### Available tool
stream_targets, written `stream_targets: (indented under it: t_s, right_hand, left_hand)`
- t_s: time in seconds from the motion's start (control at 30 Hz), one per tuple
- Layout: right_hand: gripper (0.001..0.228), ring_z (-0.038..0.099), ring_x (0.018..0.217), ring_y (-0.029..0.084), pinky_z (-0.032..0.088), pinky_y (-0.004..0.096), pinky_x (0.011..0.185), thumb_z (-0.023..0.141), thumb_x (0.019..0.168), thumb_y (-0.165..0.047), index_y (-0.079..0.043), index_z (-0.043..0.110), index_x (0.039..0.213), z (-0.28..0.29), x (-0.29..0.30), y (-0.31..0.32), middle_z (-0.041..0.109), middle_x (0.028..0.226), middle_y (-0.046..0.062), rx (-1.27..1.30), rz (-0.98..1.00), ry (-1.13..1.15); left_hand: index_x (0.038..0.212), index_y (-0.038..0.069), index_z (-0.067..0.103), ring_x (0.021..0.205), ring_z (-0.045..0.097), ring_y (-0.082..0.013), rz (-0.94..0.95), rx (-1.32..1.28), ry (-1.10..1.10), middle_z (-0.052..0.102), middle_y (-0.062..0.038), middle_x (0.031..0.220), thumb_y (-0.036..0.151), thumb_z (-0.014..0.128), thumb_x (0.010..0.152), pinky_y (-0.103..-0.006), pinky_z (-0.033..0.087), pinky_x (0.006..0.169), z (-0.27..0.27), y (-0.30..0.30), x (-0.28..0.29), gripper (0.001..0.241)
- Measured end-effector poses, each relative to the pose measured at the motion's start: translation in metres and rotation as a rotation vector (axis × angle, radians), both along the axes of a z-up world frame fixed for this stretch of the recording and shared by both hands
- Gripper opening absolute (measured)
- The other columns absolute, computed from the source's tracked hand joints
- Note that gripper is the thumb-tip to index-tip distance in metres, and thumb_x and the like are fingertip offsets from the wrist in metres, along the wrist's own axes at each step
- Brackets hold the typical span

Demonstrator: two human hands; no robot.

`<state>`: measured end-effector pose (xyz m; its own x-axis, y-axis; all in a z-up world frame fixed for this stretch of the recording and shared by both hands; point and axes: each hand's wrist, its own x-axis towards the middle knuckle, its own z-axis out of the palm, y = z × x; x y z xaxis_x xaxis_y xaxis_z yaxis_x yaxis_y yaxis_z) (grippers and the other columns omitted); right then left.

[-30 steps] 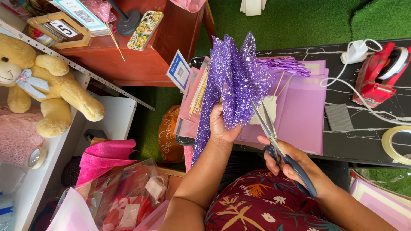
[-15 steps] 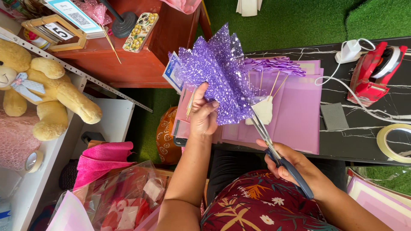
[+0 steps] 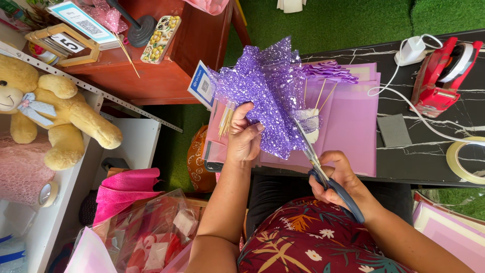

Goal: The person cuts a piece of purple glittery netting with shears, folds it, and then attaches it to a wooden skewer.

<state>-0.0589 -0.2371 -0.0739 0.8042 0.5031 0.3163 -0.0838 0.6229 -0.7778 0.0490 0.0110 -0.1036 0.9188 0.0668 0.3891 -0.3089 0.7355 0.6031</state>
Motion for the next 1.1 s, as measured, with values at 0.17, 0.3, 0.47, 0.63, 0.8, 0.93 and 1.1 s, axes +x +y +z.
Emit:
stream_targets:
  t_s: [0.17,0.3,0.47,0.63,0.8,0.93,1.1]
  right_hand:
    - [0.047,0.049,0.043,0.014,0.044,0.026,0.042,0.067,0.084,-0.009,-0.008,0.036,0.121,-0.015,0.000,0.001,0.050,0.058,0.009,0.057,-0.008,-0.011]
    - [0.048,0.051,0.048,0.014,0.043,0.026,0.046,0.070,0.082,-0.007,-0.007,0.038,0.117,-0.023,0.006,-0.001,0.055,0.062,0.011,0.062,-0.015,-0.077]
    - [0.060,0.052,0.065,0.016,0.042,0.030,0.060,0.075,0.080,-0.030,-0.010,0.035,0.120,-0.010,0.019,-0.005,0.057,0.076,0.013,-0.035,-0.012,-0.088]
    - [0.056,0.049,0.058,0.014,0.042,0.026,0.053,0.075,0.082,-0.025,-0.010,0.035,0.119,-0.013,0.030,0.001,0.053,0.070,0.011,0.029,-0.042,-0.075]
    - [0.048,0.049,0.047,0.016,0.044,0.026,0.044,0.073,0.082,-0.010,-0.008,0.037,0.114,-0.030,0.038,0.005,0.052,0.058,0.011,0.112,-0.069,-0.095]
    - [0.058,0.054,0.057,0.015,0.046,0.025,0.052,0.079,0.079,-0.024,-0.011,0.036,0.116,-0.011,0.042,0.007,0.060,0.071,0.016,0.028,-0.076,-0.124]
    - [0.046,0.051,0.054,0.013,0.045,0.027,0.050,0.072,0.081,-0.013,-0.012,0.038,0.113,0.002,0.040,0.004,0.062,0.074,0.010,-0.148,-0.156,-0.034]
  left_hand:
    - [0.120,-0.001,0.057,0.100,0.065,-0.0270,0.004,0.032,-0.017,0.064,-0.024,0.114,-0.026,0.058,0.069,-0.0290,0.054,0.076,0.018,-0.007,-0.001,0.057]
    - [0.115,-0.002,0.058,0.100,0.063,-0.0262,0.007,0.047,-0.042,0.063,-0.022,0.112,-0.025,0.059,0.068,-0.0303,0.054,0.078,0.007,-0.007,0.006,0.053]
    - [0.106,-0.006,0.059,0.099,0.062,-0.0253,0.045,0.128,-0.050,0.060,-0.022,0.110,-0.024,0.064,0.064,-0.0301,0.056,0.077,-0.003,-0.013,0.016,0.046]
    - [0.104,-0.008,0.060,0.090,0.058,-0.0155,0.062,0.137,-0.050,0.057,-0.016,0.107,-0.024,0.065,0.064,-0.0214,0.051,0.065,-0.003,-0.022,0.027,0.044]
    - [0.102,-0.009,0.061,0.084,0.054,-0.0138,0.043,0.123,-0.077,0.056,-0.015,0.101,-0.024,0.066,0.062,-0.0198,0.048,0.060,-0.002,-0.022,0.039,0.043]
    - [0.097,-0.010,0.063,0.082,0.054,-0.0144,0.074,0.199,-0.116,0.057,-0.014,0.095,-0.021,0.069,0.059,-0.0204,0.046,0.059,-0.001,-0.015,0.041,0.040]
    - [0.104,0.010,0.067,0.091,0.060,-0.0078,0.006,0.548,-0.098,0.066,-0.002,0.101,-0.009,0.067,0.081,-0.0202,0.050,0.074,0.039,-0.003,0.026,0.030]
